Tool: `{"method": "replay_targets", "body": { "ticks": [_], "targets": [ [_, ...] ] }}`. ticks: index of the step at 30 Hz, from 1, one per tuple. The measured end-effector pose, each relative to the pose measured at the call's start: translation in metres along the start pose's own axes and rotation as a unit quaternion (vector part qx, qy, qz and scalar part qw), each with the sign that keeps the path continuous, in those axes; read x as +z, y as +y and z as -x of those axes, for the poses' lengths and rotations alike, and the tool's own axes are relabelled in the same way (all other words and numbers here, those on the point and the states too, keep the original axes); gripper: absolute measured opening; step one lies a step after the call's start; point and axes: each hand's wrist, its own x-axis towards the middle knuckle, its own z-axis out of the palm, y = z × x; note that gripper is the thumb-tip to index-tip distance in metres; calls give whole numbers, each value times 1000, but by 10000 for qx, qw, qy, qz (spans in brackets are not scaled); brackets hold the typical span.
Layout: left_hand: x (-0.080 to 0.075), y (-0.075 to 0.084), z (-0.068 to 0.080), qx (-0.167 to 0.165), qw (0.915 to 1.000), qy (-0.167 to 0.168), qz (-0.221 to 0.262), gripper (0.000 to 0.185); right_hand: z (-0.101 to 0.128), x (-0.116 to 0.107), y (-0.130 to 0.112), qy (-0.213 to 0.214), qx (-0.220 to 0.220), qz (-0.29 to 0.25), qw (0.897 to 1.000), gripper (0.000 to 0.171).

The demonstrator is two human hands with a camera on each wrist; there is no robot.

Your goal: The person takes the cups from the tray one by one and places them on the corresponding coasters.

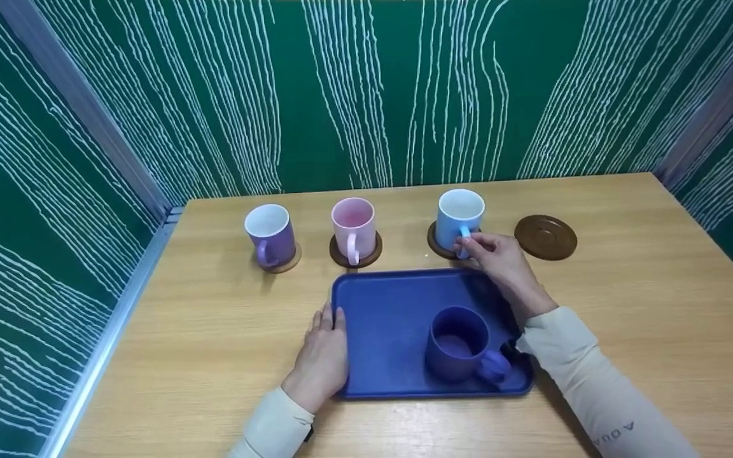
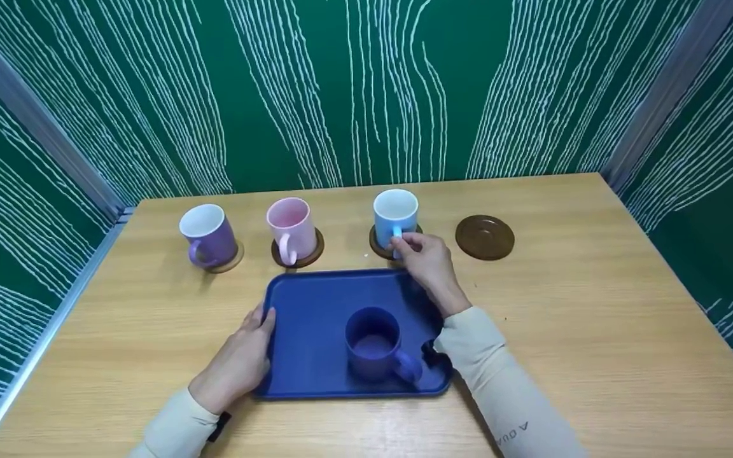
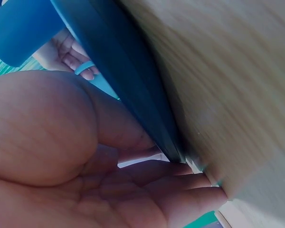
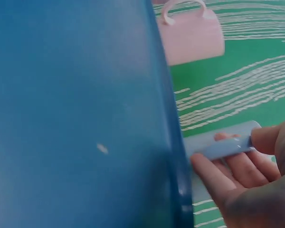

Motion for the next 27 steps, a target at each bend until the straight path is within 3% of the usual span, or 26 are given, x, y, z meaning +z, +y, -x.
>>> {"method": "replay_targets", "body": {
  "ticks": [6, 8, 12, 18, 27],
  "targets": [
    [1, -1, -2, -30, 10000, -5, -33, 60, 6, -18, -16, 13, 23, 967, 9953, 51],
    [1, 0, -2, -20, 10000, 18, -23, 60, 9, -24, -21, -3, 30, 891, 9960, 52],
    [1, 0, -2, -35, 10000, 33, -16, 61, 15, -36, -33, 28, 37, 175, 9998, 53],
    [1, 2, -3, -8, 10000, 22, 21, 61, 34, -52, -55, 254, -252, -146, 9993, 47],
    [0, 1, -2, 1, 10000, 18, -41, 61, 68, -60, -85, 236, -545, 388, 9975, 44]
  ]
}}
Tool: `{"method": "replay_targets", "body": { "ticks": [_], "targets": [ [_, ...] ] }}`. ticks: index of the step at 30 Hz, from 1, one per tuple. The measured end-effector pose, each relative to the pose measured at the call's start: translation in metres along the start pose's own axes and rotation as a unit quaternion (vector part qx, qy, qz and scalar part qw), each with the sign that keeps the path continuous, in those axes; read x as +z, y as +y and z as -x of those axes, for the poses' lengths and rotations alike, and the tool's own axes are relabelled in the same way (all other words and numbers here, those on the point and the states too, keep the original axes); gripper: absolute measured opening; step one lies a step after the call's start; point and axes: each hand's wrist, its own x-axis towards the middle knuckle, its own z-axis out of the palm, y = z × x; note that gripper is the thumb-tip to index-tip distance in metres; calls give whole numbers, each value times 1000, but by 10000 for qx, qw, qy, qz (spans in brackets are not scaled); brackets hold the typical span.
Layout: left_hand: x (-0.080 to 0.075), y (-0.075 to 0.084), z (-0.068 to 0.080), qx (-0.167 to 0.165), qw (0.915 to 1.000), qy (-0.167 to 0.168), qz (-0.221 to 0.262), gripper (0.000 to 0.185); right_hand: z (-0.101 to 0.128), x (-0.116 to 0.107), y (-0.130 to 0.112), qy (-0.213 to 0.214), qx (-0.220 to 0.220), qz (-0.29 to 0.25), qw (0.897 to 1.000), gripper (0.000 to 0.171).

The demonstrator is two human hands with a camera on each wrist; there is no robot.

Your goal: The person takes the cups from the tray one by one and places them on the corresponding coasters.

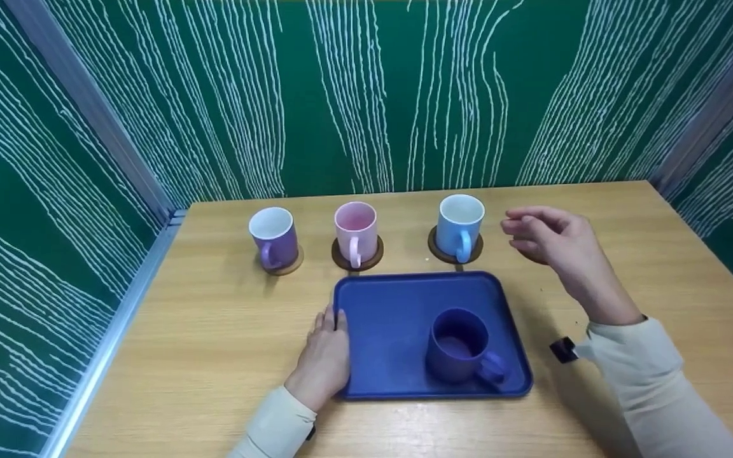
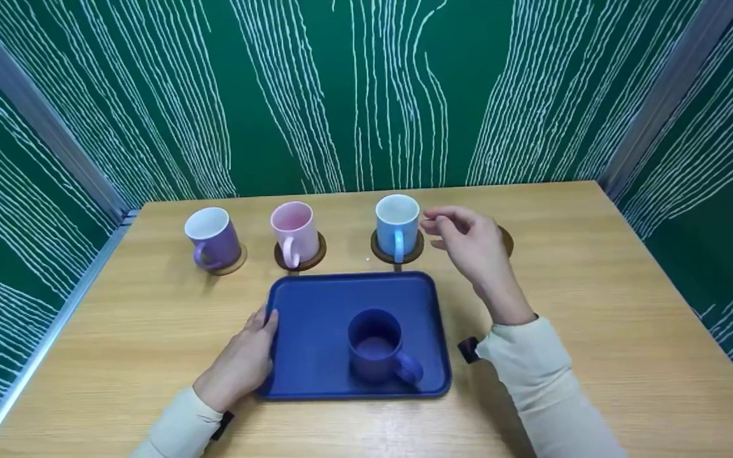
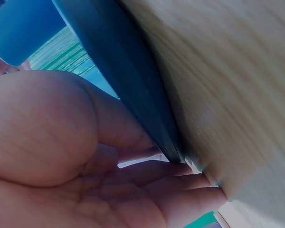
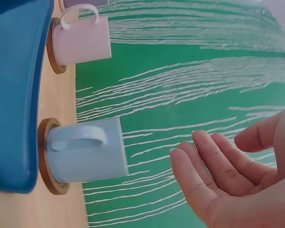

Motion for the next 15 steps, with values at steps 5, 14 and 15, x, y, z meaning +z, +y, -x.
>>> {"method": "replay_targets", "body": {
  "ticks": [5, 14, 15],
  "targets": [
    [-2, -1, 0, 74, 10000, 46, -44, 58, 17, -3, -4, -76, -355, 422, 9984, 44],
    [-2, 0, 2, 140, 9998, 56, -85, 59, 47, -7, 13, -206, -908, 1094, 9896, 37],
    [-2, 0, 3, 141, 9998, 59, -83, 59, 50, -7, 16, -251, -895, 1160, 9889, 36]
  ]
}}
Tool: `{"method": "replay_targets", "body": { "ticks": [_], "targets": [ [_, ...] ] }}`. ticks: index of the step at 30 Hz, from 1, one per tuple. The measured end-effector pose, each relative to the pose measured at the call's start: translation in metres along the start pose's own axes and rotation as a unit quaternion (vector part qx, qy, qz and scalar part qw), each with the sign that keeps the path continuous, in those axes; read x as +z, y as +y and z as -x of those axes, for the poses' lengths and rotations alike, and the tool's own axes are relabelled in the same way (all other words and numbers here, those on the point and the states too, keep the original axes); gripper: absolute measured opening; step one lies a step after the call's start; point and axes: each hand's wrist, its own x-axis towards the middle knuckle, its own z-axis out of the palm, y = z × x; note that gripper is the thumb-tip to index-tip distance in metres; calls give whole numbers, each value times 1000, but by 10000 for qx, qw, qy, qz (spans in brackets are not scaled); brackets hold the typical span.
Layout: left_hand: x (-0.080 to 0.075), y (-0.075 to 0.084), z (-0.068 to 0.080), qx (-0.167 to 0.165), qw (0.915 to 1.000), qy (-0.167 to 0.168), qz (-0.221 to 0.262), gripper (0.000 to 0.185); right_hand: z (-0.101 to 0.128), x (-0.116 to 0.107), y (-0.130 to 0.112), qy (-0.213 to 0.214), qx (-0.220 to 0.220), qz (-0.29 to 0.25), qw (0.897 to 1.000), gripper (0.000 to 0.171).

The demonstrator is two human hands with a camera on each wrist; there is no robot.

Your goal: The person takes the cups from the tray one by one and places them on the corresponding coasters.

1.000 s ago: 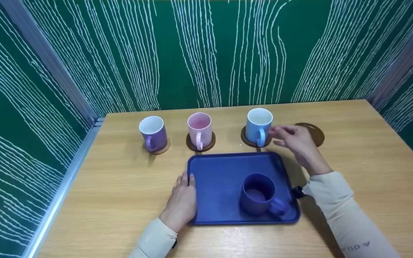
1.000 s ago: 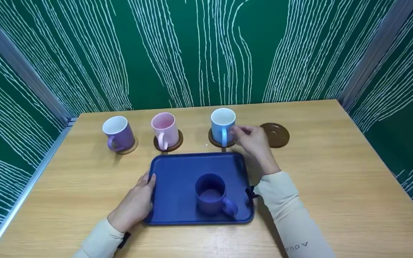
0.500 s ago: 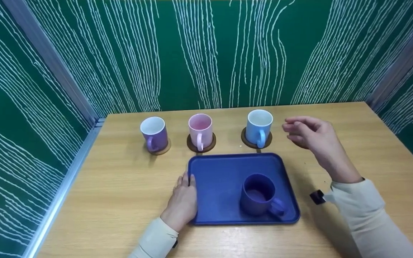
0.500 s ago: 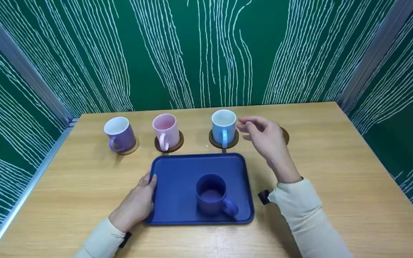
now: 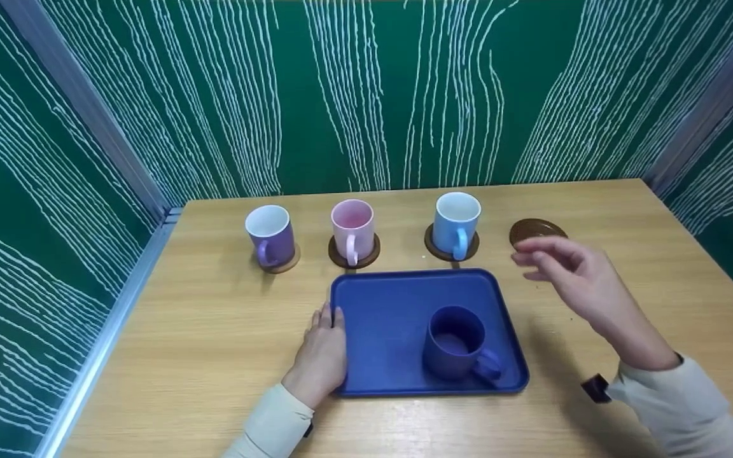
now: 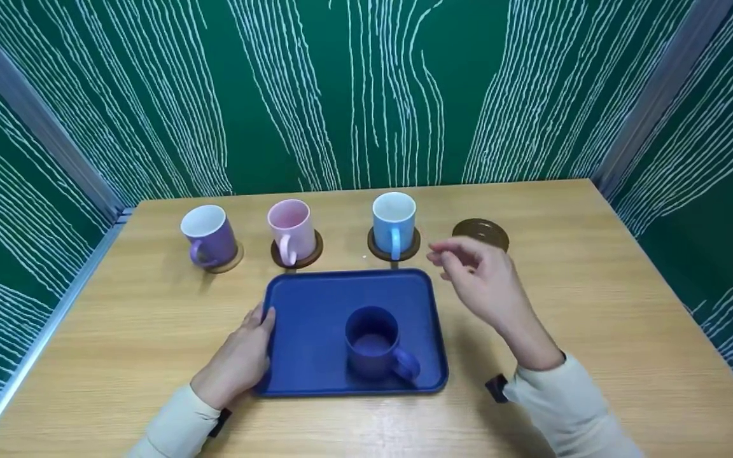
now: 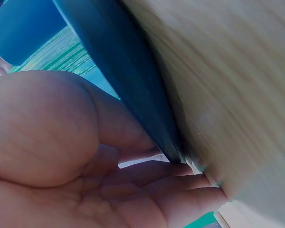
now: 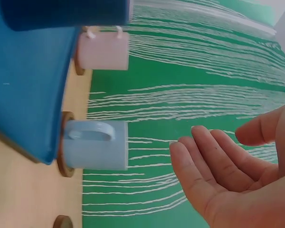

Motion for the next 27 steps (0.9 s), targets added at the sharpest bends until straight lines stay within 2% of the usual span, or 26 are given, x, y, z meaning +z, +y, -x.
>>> {"method": "replay_targets", "body": {
  "ticks": [10, 15, 19, 27],
  "targets": [
    [0, 1, -2, -84, 9999, -114, 59, 59, 35, 24, 24, -737, 79, 291, 9968, 33],
    [-1, 2, -2, -141, 9997, -173, 71, 58, 49, 33, 33, -1219, 174, 406, 9916, 36],
    [-1, 1, -1, -67, 9999, -114, 62, 57, 56, 40, 42, -1690, 308, 238, 9848, 42],
    [0, 0, -1, -37, 9999, -74, 77, 56, 65, 47, 52, -2283, 468, -378, 9717, 36]
  ]
}}
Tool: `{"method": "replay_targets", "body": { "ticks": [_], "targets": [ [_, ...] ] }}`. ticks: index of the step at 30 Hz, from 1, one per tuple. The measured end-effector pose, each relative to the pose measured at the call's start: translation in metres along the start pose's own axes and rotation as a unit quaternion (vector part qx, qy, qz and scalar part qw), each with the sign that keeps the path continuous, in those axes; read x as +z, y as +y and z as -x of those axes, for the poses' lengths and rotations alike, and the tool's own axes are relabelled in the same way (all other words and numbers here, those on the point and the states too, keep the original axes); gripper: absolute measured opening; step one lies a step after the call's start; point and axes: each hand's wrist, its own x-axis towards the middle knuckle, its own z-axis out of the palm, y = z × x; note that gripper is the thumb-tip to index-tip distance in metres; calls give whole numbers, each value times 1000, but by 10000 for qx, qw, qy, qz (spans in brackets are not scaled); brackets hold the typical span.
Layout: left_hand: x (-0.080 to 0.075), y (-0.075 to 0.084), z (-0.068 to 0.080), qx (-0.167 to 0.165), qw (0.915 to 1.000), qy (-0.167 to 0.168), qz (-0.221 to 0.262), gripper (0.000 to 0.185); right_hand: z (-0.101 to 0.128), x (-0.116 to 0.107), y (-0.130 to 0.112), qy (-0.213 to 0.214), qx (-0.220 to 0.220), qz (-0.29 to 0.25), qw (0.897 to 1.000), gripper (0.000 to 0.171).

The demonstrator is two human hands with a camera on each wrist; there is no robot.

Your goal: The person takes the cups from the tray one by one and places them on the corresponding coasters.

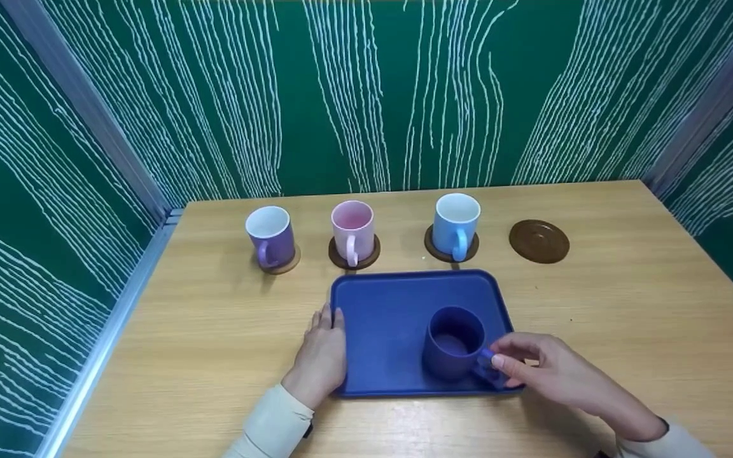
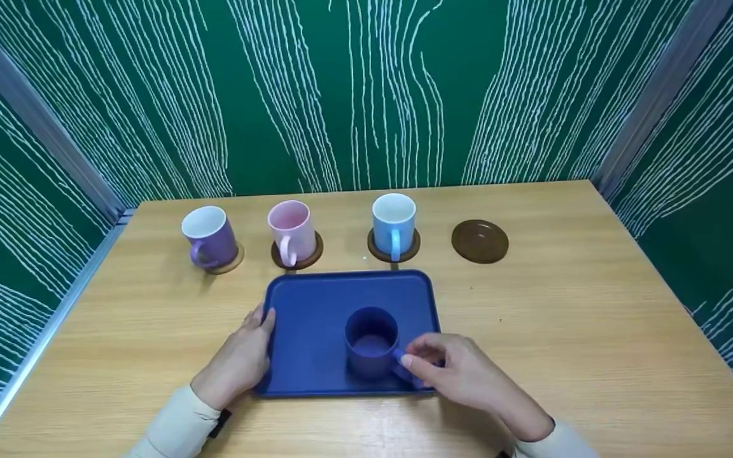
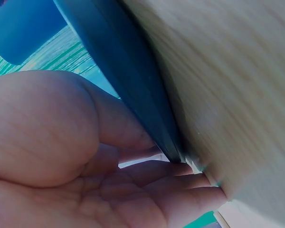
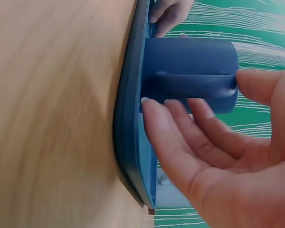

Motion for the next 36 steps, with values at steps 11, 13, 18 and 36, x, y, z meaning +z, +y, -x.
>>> {"method": "replay_targets", "body": {
  "ticks": [11, 13, 18, 36],
  "targets": [
    [1, -1, -1, -83, 9999, -19, 66, 57, 0, 4, 3, -321, -317, -521, 9976, 23],
    [1, -1, 0, -88, 9999, -17, 46, 58, -1, 4, 2, -417, -306, -642, 9966, 23],
    [0, -2, -1, -25, 10000, 91, -22, 59, -4, 4, 2, -641, -430, -918, 9928, 23],
    [0, -1, -1, 12, 9999, 119, 10, 58, -6, 2, 1, -841, -660, -1113, 9880, 21]
  ]
}}
